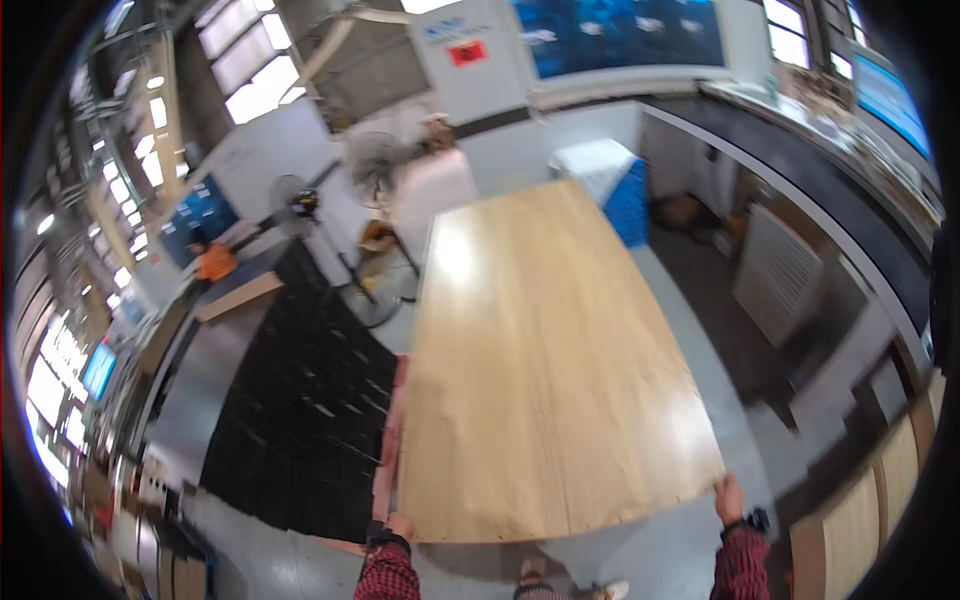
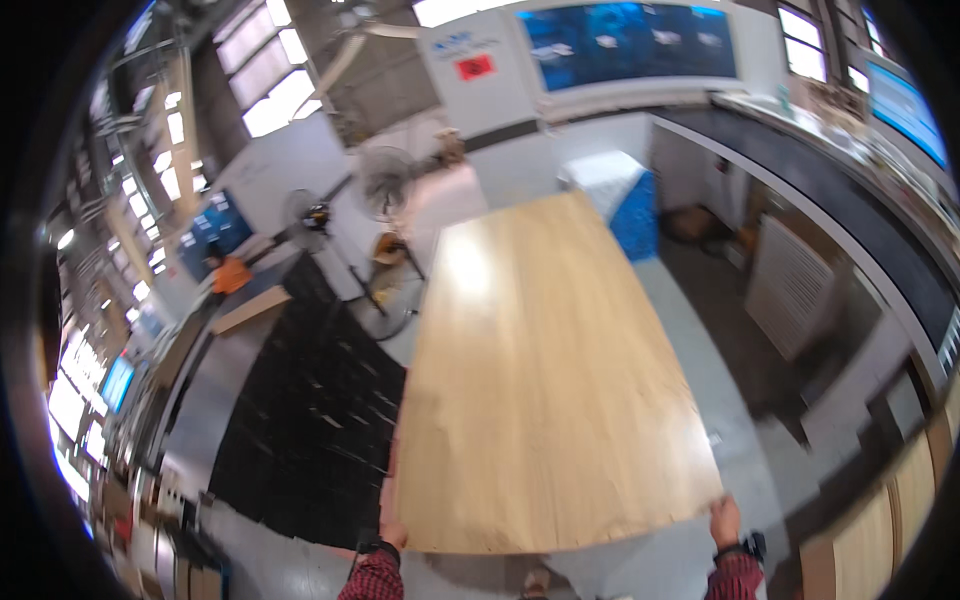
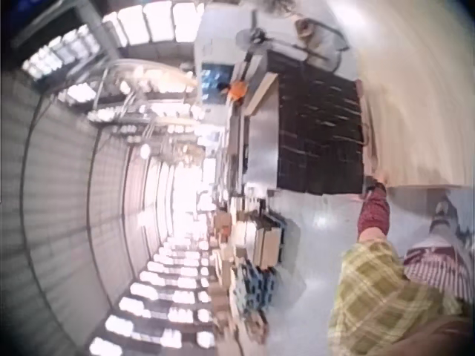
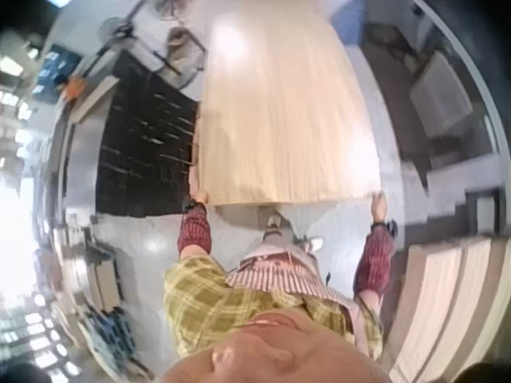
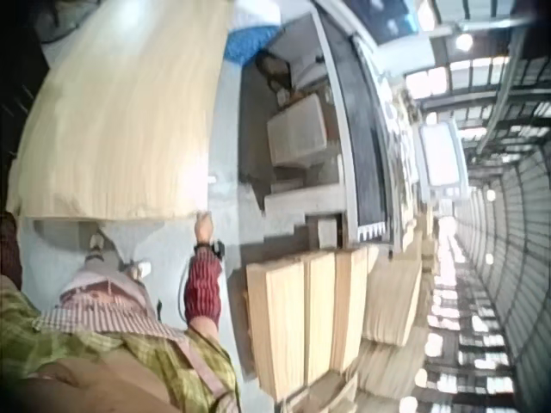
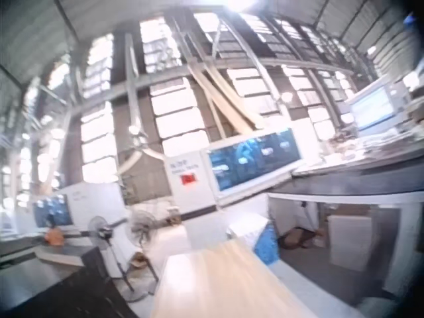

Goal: Moving wooden boards from a stack to a processing machine and then to another stack in a factory setting.

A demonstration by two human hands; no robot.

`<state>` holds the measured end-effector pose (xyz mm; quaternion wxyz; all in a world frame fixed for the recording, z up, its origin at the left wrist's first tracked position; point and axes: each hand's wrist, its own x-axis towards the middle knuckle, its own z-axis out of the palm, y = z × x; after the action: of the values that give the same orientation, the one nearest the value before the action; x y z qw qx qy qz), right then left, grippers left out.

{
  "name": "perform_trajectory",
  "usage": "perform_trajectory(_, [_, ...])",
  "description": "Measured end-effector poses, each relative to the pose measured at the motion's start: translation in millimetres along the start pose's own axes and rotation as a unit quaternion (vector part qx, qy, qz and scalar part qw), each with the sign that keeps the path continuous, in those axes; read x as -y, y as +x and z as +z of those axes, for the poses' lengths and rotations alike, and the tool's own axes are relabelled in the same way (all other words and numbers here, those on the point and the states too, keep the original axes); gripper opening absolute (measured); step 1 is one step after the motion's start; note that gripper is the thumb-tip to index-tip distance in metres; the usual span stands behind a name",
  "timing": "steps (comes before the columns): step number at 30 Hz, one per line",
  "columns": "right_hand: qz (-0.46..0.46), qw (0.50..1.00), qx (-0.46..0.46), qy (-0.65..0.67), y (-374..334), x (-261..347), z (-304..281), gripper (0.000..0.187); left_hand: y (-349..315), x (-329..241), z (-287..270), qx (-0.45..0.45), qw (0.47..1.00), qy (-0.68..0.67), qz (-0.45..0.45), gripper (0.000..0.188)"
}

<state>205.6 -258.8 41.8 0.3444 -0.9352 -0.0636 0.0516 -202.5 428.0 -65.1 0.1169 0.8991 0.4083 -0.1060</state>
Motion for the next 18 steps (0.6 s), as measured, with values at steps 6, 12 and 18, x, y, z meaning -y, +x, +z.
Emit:
perform_trajectory(6, [-0.014, 0.998, -0.037, -0.055, 0.6, -4.4, -18.4, 0.017, -33.9, -25.0, 14.0, -0.013, 0.971, 0.015, -0.239, 0.023])
perform_trajectory(12, [-0.013, 0.999, 0.004, 0.04, 34.9, -43.3, 27.2, 0.021, -57.0, -10.3, 2.1, 0.0, 0.972, -0.005, -0.234, 0.035])
perform_trajectory(18, [0.095, 0.994, 0.002, 0.06, 41.2, -92.5, 18.6, 0.023, -44.9, -105.6, -44.4, -0.116, 0.895, -0.214, -0.374, 0.051])
